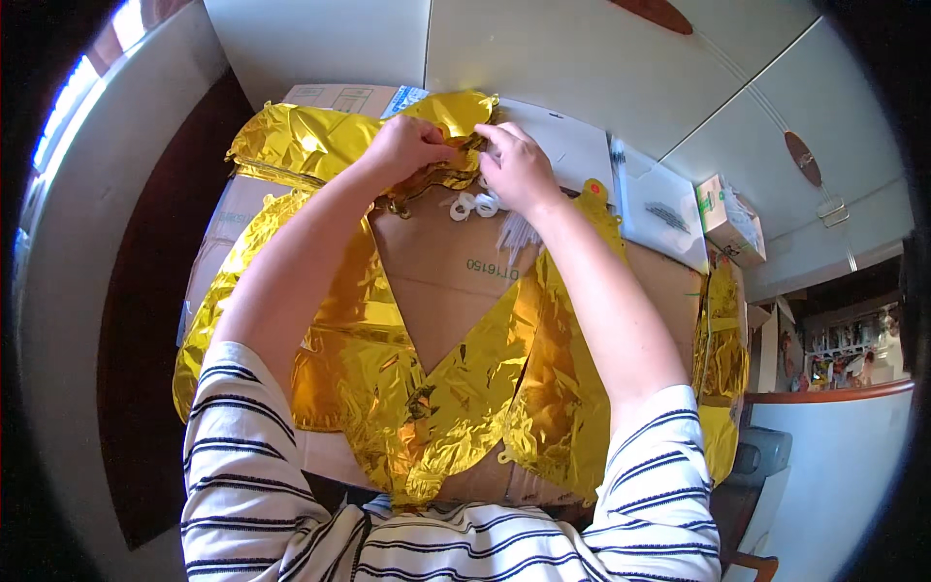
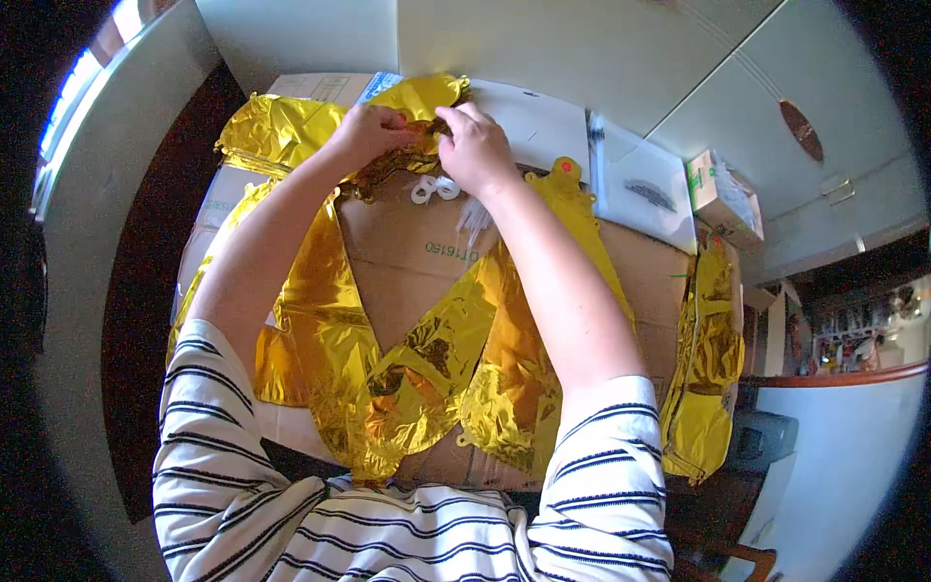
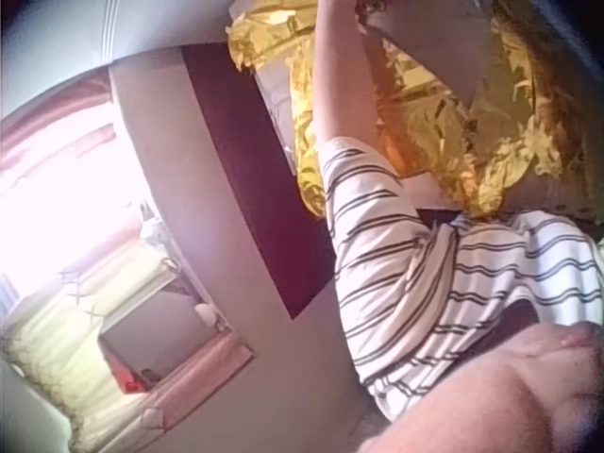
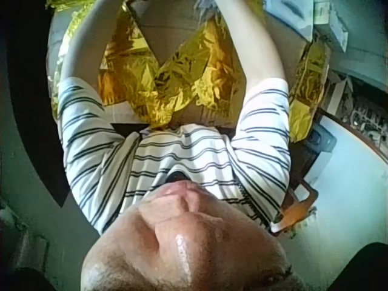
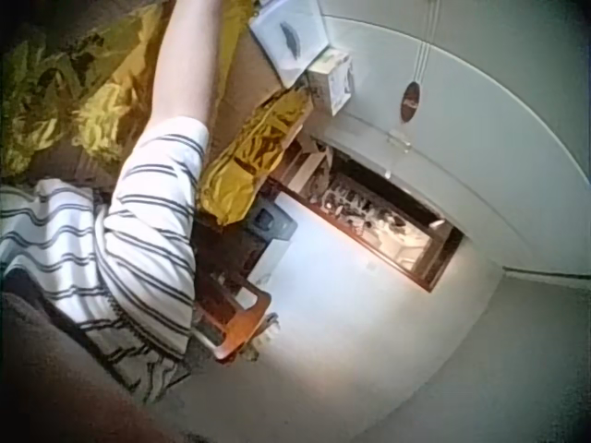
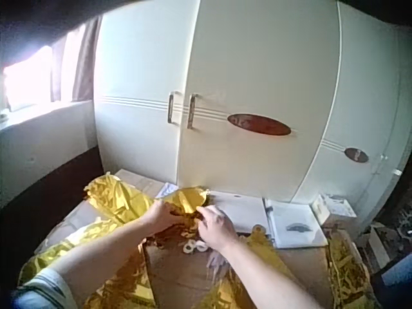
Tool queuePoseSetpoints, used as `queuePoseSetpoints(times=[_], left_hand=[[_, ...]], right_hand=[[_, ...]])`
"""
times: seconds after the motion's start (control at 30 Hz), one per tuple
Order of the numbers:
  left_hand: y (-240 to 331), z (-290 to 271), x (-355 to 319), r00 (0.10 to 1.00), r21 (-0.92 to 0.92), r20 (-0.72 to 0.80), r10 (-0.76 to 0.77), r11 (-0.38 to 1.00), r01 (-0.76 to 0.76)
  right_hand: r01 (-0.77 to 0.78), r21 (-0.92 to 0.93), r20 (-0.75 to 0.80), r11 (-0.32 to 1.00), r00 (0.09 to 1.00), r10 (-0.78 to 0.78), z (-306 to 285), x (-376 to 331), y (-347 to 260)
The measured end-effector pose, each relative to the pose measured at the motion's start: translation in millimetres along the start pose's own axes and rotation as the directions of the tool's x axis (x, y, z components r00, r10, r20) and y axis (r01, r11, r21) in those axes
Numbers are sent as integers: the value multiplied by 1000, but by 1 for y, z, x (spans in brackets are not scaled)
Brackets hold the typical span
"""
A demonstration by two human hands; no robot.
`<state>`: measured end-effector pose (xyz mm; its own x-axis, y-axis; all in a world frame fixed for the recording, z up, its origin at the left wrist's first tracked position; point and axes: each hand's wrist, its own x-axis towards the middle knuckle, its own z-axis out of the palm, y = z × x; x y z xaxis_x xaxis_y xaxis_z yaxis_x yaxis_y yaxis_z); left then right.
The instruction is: Folding and organizing deflated gold foil balloons on top of cardboard boxes.
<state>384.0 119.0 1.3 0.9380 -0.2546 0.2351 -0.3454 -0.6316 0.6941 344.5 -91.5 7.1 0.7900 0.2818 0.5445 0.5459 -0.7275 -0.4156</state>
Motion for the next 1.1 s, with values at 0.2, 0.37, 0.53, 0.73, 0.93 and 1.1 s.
queuePoseSetpoints(times=[0.2, 0.37, 0.53, 0.73, 0.93, 1.1], left_hand=[[1, -10, 3, 981, -316, 54, -186, 929, 194], [-33, -9, 14, 969, -624, -16, -245, 760, 182], [-38, -22, 18, 956, -885, -46, -289, 455, 95], [13, -73, 9, 875, -565, -299, -380, 810, 159], [-38, -244, 11, 777, -344, -612, -147, 934, -95], [-10, -379, -48, 684, -136, -728, 37, 971, -198]], right_hand=[[122, -170, 67, 978, 991, -112, 11, -5, 4], [278, -332, 256, 901, 946, -198, 9, -3, -7], [251, -336, 224, 908, 958, -182, 13, 20, -18], [194, -337, 373, 921, 926, -59, 58, 51, -33], [77, -287, 529, 955, 844, 91, 51, 52, -53], [66, -301, 509, 951, 855, 102, 46, 53, -45]])
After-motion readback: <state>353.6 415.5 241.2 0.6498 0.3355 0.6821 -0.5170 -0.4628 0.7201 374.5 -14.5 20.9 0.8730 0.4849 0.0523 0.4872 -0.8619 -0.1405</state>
